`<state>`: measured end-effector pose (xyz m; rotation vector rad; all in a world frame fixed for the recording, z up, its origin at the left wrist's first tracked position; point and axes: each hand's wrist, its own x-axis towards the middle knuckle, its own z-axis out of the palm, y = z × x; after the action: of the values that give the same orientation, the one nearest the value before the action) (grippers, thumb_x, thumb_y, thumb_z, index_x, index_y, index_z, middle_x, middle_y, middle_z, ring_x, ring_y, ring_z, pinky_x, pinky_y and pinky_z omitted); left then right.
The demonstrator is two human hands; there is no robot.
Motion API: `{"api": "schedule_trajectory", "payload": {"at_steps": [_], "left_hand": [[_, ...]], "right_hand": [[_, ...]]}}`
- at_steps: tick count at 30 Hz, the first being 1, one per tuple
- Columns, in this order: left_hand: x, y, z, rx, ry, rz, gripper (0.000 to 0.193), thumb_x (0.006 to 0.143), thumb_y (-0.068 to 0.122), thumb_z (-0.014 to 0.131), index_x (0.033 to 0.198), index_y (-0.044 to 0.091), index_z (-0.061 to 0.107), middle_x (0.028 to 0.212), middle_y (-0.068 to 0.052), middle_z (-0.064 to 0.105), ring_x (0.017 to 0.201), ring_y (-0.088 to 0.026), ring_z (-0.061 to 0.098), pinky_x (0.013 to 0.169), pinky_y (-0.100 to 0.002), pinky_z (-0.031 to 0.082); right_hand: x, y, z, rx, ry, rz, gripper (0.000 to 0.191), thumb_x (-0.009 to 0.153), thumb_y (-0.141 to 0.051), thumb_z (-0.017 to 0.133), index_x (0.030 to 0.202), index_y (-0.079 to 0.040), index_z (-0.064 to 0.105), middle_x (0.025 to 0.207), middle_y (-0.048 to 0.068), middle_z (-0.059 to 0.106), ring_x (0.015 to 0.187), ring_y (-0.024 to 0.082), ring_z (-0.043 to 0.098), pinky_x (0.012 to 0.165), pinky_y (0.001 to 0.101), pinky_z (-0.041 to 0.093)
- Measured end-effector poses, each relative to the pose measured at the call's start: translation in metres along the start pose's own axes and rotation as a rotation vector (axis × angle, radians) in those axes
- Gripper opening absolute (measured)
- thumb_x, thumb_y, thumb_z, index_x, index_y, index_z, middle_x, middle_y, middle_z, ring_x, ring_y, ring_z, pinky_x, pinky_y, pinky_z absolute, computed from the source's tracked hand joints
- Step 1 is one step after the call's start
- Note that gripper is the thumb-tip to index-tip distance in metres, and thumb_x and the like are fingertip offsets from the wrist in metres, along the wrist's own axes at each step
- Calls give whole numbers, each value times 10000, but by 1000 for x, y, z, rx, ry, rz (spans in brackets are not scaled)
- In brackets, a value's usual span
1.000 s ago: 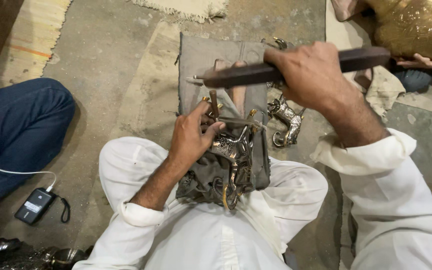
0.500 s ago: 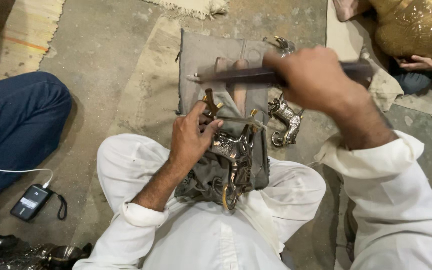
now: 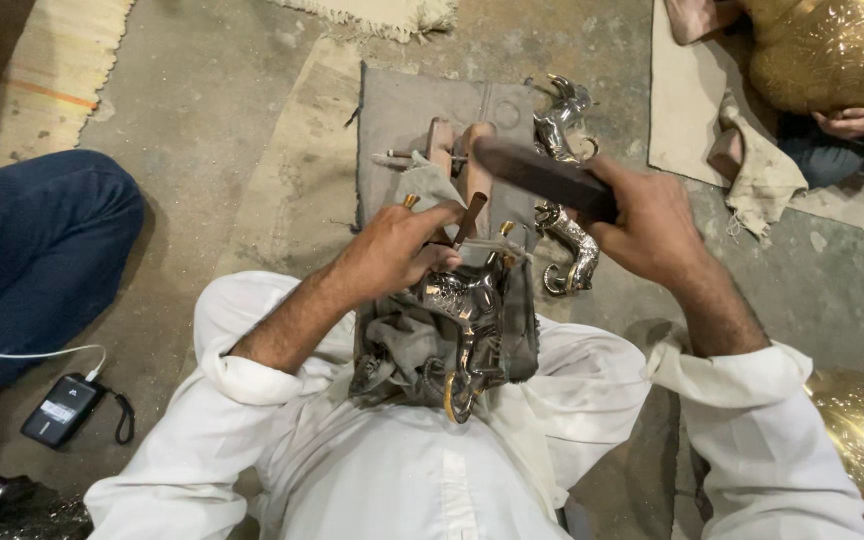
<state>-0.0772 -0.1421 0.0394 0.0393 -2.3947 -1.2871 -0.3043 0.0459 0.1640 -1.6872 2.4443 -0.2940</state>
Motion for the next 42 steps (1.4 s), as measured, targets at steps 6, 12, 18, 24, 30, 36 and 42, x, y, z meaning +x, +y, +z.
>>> {"api": "schedule_trajectory", "payload": {"at_steps": [6, 12, 18, 24, 30, 36, 42], "left_hand": [[-3, 3, -1, -17, 23, 33, 455, 863, 132, 802, 1260, 43, 597, 871, -162, 765, 802, -352, 751, 685, -467, 558], [-6, 15, 3, 20, 11, -235, 395, 885, 187, 808, 1202, 57, 612, 757, -169, 732, 732, -361, 748, 645, -483, 526], [-13, 19, 9, -14, 197, -187, 387, 890, 165, 804, 1184, 23, 597, 857, -182, 754, 817, -387, 746, 668, -472, 542], [-21, 15, 18, -69, 283, -273, 417, 893, 184, 803, 1227, 31, 605, 952, -184, 780, 900, -319, 783, 744, -423, 597], [-38, 7, 27, -475, 462, -360, 298, 952, 104, 763, 1205, 23, 629, 991, -105, 742, 861, -156, 748, 711, -294, 647], [-73, 1, 11, -708, 539, -521, 345, 942, 40, 731, 1253, 15, 582, 914, -51, 711, 815, -85, 722, 685, -227, 631], [-101, 11, -3, -652, 442, -627, 406, 907, 22, 745, 1283, 24, 593, 844, -34, 687, 794, -89, 724, 649, -226, 610]], "right_hand": [[-18, 10, -3, -194, 50, -54, 360, 775, -59, 722, 1127, -105, 661, 833, 166, 697, 814, 394, 679, 723, 498, 514], [-2, -1, -13, -217, -62, 0, 328, 850, -81, 716, 1166, -108, 633, 771, 141, 694, 696, 335, 688, 683, 478, 526], [26, -15, -15, -236, -130, 35, 392, 853, -82, 714, 1230, -109, 612, 797, 101, 718, 653, 264, 707, 675, 439, 561], [36, -30, -27, -376, 8, -111, 415, 864, -115, 736, 1267, -132, 637, 834, 115, 731, 696, 303, 702, 678, 466, 541], [24, -22, -10, -498, -254, -77, 380, 876, -147, 729, 1246, -180, 645, 834, 58, 749, 728, 258, 726, 707, 431, 553], [-38, 56, 66, 551, -80, 228, 413, 824, -146, 821, 1182, -62, 632, 915, 20, 688, 781, 147, 662, 671, 323, 547], [-141, 87, 204, 979, -8, 761, 303, 852, -127, 765, 1103, -15, 637, 747, 34, 651, 622, 152, 607, 579, 324, 501]]}}
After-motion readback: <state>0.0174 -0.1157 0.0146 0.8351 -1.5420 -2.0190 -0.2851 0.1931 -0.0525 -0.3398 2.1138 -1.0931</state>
